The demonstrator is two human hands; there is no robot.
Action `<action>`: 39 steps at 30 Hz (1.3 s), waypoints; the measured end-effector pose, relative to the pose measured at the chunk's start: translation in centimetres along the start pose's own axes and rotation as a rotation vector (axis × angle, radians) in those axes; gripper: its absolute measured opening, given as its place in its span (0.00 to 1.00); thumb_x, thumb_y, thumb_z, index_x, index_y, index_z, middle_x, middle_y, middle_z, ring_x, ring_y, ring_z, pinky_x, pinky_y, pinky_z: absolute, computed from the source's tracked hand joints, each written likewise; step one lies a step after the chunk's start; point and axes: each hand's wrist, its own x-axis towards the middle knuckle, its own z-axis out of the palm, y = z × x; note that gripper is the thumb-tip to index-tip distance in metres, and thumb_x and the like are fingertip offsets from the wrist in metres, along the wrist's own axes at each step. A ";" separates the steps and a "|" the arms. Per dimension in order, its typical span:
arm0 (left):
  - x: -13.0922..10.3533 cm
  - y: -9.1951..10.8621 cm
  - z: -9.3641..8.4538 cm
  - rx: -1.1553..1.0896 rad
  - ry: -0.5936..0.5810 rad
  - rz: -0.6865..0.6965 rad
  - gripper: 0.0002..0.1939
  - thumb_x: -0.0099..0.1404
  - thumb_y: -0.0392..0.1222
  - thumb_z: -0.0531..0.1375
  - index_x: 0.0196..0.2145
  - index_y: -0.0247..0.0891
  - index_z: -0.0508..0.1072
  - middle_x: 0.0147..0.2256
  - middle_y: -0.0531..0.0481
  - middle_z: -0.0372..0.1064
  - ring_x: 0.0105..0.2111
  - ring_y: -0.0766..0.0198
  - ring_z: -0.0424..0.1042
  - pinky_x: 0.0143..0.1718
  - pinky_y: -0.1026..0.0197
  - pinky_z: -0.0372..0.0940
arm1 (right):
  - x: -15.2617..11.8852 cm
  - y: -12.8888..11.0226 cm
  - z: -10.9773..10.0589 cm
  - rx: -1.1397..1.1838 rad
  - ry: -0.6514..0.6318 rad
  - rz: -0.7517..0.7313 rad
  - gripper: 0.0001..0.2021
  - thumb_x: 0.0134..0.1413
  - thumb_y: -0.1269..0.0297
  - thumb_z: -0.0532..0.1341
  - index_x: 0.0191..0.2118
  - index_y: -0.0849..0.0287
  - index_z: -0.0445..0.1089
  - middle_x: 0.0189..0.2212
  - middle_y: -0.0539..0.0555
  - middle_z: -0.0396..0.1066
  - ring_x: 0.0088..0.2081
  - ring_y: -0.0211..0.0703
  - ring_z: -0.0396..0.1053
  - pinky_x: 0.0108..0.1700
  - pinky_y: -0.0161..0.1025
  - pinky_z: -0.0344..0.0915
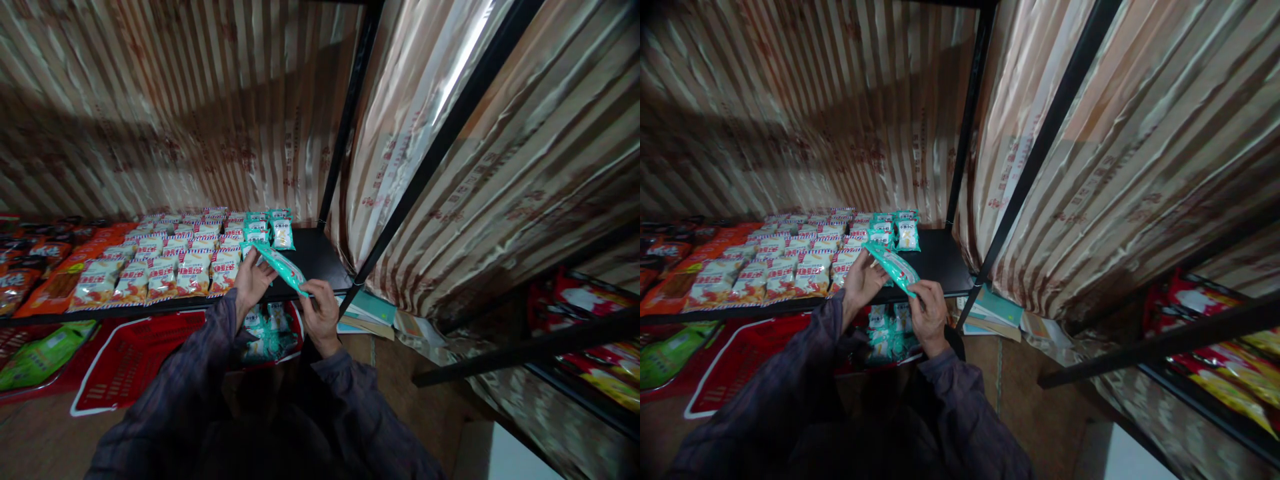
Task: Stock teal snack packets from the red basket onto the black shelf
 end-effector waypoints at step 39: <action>1.2 1.0 -1.2 0.067 0.195 0.041 0.09 0.62 0.35 0.57 0.40 0.31 0.73 0.32 0.45 0.77 0.34 0.58 0.76 0.44 0.56 0.69 | -1.7 0.5 2.0 0.764 0.118 1.031 0.15 0.35 0.57 0.70 0.29 0.58 0.67 0.19 0.43 0.69 0.21 0.31 0.65 0.27 0.30 0.65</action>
